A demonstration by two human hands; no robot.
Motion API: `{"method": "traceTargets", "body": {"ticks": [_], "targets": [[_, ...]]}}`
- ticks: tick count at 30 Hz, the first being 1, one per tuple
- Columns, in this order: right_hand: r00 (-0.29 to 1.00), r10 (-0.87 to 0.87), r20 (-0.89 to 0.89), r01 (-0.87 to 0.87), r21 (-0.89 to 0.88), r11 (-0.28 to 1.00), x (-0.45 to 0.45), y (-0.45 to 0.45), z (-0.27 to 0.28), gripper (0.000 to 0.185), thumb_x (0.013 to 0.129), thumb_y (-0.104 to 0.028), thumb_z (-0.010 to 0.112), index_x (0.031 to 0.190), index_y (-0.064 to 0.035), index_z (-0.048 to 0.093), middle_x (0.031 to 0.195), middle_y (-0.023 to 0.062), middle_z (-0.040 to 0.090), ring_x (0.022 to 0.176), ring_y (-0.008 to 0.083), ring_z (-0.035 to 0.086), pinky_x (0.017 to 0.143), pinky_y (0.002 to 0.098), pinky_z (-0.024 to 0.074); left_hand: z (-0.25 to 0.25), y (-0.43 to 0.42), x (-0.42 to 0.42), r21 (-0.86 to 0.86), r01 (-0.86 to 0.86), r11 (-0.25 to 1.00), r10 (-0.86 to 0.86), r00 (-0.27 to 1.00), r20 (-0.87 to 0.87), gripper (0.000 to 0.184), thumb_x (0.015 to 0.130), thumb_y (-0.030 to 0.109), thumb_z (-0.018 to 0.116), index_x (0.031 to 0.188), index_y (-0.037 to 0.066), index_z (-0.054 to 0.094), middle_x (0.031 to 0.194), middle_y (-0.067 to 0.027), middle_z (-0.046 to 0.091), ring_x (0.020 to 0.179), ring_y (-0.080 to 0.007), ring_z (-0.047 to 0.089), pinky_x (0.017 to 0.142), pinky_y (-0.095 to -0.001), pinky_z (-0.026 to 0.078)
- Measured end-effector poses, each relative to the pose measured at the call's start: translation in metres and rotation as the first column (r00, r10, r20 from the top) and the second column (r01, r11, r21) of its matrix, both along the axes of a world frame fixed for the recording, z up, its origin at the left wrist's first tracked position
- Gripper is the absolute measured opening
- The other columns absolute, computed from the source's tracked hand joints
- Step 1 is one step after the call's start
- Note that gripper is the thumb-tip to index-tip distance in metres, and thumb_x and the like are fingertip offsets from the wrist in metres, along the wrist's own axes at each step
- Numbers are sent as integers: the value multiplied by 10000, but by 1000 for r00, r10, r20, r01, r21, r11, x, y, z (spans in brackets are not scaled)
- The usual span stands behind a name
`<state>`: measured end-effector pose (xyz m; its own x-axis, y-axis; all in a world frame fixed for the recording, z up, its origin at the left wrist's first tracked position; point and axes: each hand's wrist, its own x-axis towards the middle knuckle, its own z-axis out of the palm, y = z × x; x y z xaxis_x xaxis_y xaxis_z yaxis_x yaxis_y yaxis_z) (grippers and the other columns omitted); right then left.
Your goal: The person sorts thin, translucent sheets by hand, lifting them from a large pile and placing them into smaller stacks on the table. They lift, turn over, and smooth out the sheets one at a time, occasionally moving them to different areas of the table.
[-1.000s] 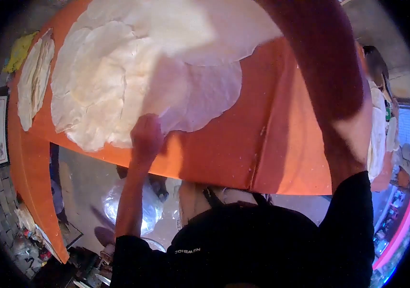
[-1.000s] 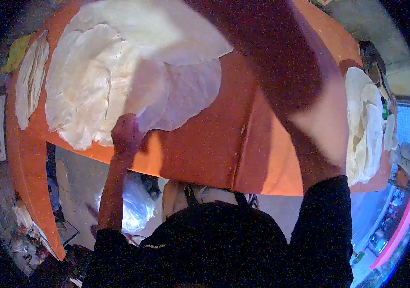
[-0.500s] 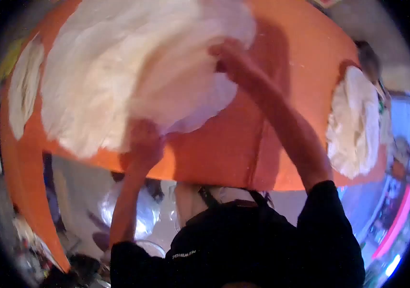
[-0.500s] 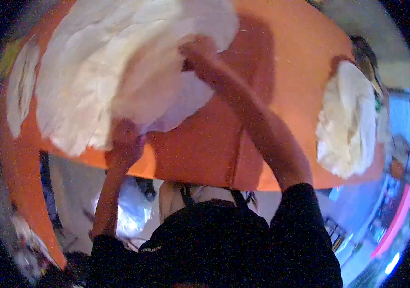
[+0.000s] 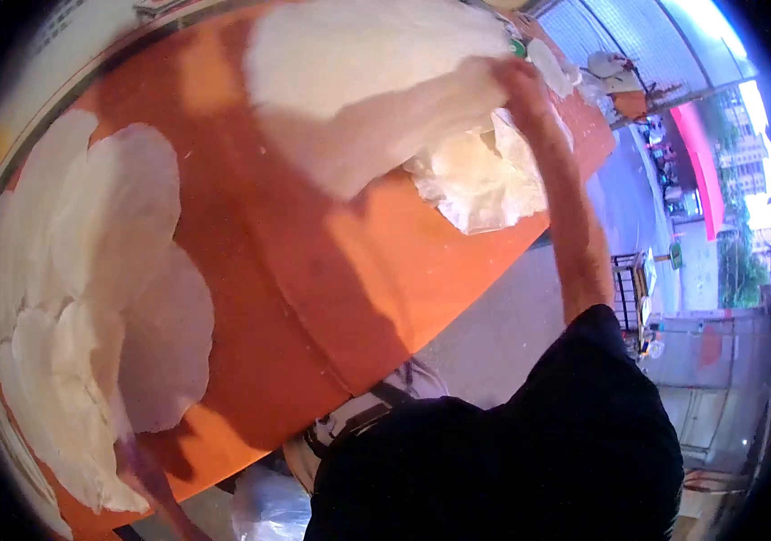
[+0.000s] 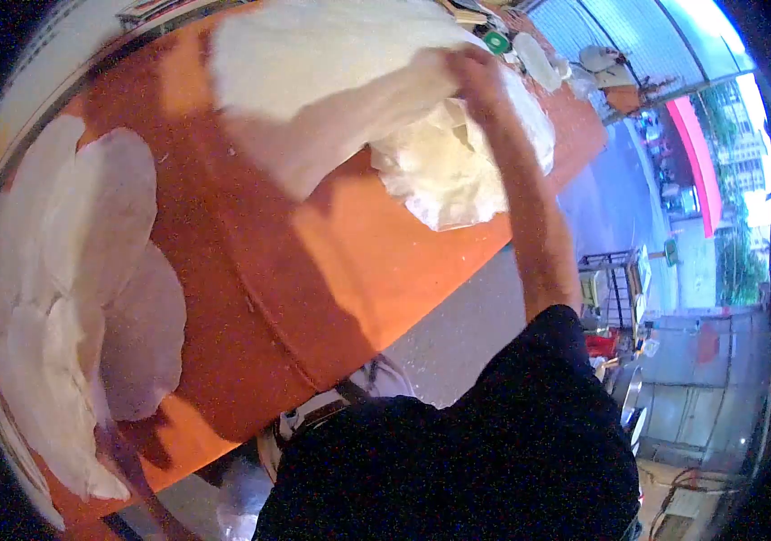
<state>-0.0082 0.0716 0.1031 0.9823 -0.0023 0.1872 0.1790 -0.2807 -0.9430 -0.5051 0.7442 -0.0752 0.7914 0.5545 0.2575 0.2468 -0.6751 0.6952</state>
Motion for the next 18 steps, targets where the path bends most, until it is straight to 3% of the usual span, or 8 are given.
{"method": "traceTargets", "body": {"ticks": [2,4,7,9,10,12,14,18], "targets": [[963,-268,29,269,-94,958,-22,-70,9,428,800,-281,649,1059,57,611,933,138,639,812,238,635,665,377,565,13,-3,14,72,-16,997,22,996,-83,191,923,111,518,954,-54,607,825,-171,639,709,-311,602,644,-396,488],[866,-465,184,499,-371,783,-35,-134,-9,515,821,-392,663,1074,53,606,931,140,643,845,253,645,708,375,565,84,-75,59,462,149,874,-29,966,-257,196,926,120,521,928,-62,596,795,-191,618,701,-344,591,635,-414,476],[759,-599,256,526,-783,332,-58,-159,-34,422,859,-331,650,1087,22,613,870,86,658,800,181,632,704,312,526,114,-166,110,184,223,957,-175,953,-249,112,856,64,527,781,-20,519,662,-194,507,613,-405,493,554,-453,395],[938,-345,-25,246,-653,717,-87,-146,-96,275,900,-188,574,1115,-20,609,850,61,652,747,161,606,686,294,503,105,-210,131,235,410,881,-361,905,-227,66,821,44,524,770,3,513,677,-183,494,627,-393,489,556,-459,387],[990,-75,-115,31,-348,937,-108,-104,-128,261,901,-158,557,1122,-25,591,849,55,639,745,165,602,685,283,505,96,-231,141,272,512,815,-466,857,-219,46,803,34,523,764,14,510,685,-177,488,634,-388,488,557,-462,383],[737,207,-644,-150,144,978,-156,13,-111,407,866,-301,592,1165,-27,556,892,98,639,769,202,618,673,320,518,87,-281,157,215,658,722,-616,752,-234,33,769,14,521,753,37,504,701,-166,475,648,-376,485,559,-468,376],[500,487,-715,-249,420,873,-188,86,-116,570,832,-444,627,1208,-28,522,935,141,640,793,238,635,660,357,532,89,-330,173,59,752,656,-718,646,-259,56,735,10,524,783,39,518,670,-156,480,603,-360,494,552,-468,394],[808,378,-452,-414,21,910,-194,139,-125,598,825,-409,651,1235,0,504,848,194,648,745,286,643,640,387,514,83,-394,189,-14,812,583,-785,559,-269,183,700,16,537,877,17,584,710,-153,534,648,-357,540,557,-462,438]]}}
